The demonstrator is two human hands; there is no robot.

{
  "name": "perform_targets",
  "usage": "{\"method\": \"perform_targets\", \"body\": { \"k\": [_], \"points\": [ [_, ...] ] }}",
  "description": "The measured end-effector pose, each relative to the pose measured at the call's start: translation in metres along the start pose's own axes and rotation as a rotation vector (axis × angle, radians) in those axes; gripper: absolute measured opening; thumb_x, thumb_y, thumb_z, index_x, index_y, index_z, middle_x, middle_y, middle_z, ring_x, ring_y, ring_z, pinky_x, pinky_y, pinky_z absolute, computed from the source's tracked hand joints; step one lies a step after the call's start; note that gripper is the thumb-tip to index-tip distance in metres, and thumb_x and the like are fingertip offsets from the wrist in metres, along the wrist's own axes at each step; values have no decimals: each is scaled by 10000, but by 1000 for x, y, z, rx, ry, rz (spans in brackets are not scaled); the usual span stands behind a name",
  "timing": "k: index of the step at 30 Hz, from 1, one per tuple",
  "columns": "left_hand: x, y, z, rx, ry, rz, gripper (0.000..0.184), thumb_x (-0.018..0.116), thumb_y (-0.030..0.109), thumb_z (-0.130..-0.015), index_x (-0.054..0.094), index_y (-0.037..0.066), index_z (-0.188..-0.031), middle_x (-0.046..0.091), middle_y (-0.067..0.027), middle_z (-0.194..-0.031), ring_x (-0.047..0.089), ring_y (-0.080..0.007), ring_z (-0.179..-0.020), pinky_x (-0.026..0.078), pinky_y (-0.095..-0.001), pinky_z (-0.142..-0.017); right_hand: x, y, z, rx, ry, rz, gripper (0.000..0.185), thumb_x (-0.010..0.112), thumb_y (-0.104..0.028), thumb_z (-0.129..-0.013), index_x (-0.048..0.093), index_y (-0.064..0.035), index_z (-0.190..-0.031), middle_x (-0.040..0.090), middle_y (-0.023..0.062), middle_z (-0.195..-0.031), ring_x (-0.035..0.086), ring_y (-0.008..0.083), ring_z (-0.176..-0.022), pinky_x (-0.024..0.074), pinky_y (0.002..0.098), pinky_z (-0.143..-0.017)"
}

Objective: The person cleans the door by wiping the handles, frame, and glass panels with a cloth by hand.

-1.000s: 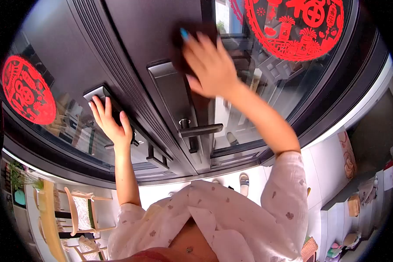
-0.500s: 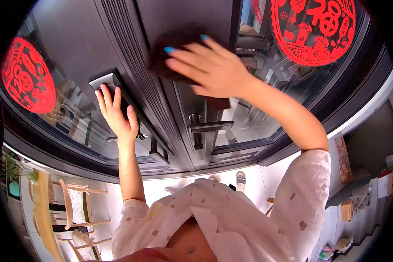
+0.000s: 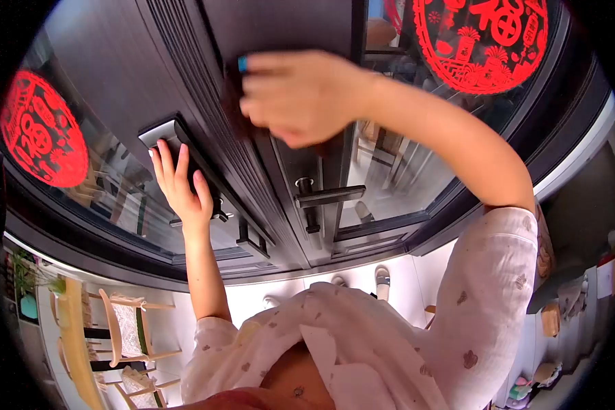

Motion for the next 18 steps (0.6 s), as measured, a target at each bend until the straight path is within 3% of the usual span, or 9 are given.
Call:
{"method": "perform_targets", "body": {
  "k": [2, 5, 6, 9, 11, 13, 16, 18],
  "points": [
    [-1, 2, 1, 4, 11, 9, 401, 477, 125, -805, 506, 60, -1199, 353, -213, -1343, 271, -440, -1253, 244, -488, -1013, -14, 14, -2, 126, 172, -1, 274, 574, -129, -599, 595, -54, -862, 578, 39, -985, 529, 250, -833, 417, 434, -907],
    [-2, 3, 0, 3, 1, 10, 403, 486, 113, -800, 504, 60, -1200, 353, -213, -1343, 275, -442, -1250, 247, -490, -1011, 8, -12, 8, 282, 169, 14, 306, 589, -133, -586, 599, -67, -885, 578, 38, -954, 533, 239, -807, 425, 429, -894],
    [-2, 3, 0, 9, 6, 11, 408, 497, 96, -792, 503, 59, -1199, 356, -213, -1341, 278, -442, -1248, 253, -489, -1009, 21, -21, 15, 269, 145, -12, 295, 604, -172, -636, 576, -50, -904, 535, 55, -926, 518, 223, -910, 408, 364, -927],
    [-3, 4, -1, 15, 17, 15, 412, 504, 84, -785, 504, 58, -1196, 362, -211, -1337, 283, -439, -1247, 262, -487, -1006, 52, -58, 21, 74, -28, -150, 364, 610, -200, -659, 584, -22, -975, 547, 72, -943, 526, 212, -950, 386, 322, -950],
    [-3, 5, -1, 16, 31, 12, 419, 510, 71, -777, 506, 61, -1196, 369, -208, -1334, 288, -437, -1246, 267, -484, -1005, 44, -49, 13, 29, -38, -146, 314, 608, -190, -649, 604, -23, -915, 556, 55, -937, 530, 210, -938, 378, 333, -962],
    [-2, 3, 0, 9, 15, -9, 422, 510, 70, -776, 505, 65, -1198, 371, -206, -1333, 292, -437, -1243, 270, -481, -1005, 31, -25, -2, -17, -276, -34, 224, 603, -160, -625, 603, -37, -813, 562, 47, -900, 528, 221, -911, 381, 359, -966],
    [-2, 3, 0, 10, 20, -12, 425, 509, 68, -774, 505, 68, -1199, 373, -205, -1332, 295, -438, -1241, 270, -479, -1006, -21, 20, -8, 161, 220, 26, 290, 564, -66, -567, 596, -30, -853, 587, 57, -932, 537, 252, -854, 432, 454, -900],
    [-2, 3, 0, 9, 24, -11, 427, 509, 66, -773, 505, 69, -1200, 373, -204, -1332, 296, -438, -1241, 269, -480, -1006, -16, 8, -4, 245, 282, 72, 250, 575, -67, -577, 586, -25, -824, 576, 50, -909, 535, 237, -852, 431, 431, -913]
  ]
}}
Point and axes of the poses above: each hand's wrist, its own z-axis away from the middle knuckle, its own x-axis out of the palm, y = z × x, the point moved 6 cm from there along -z, towards the middle knuckle
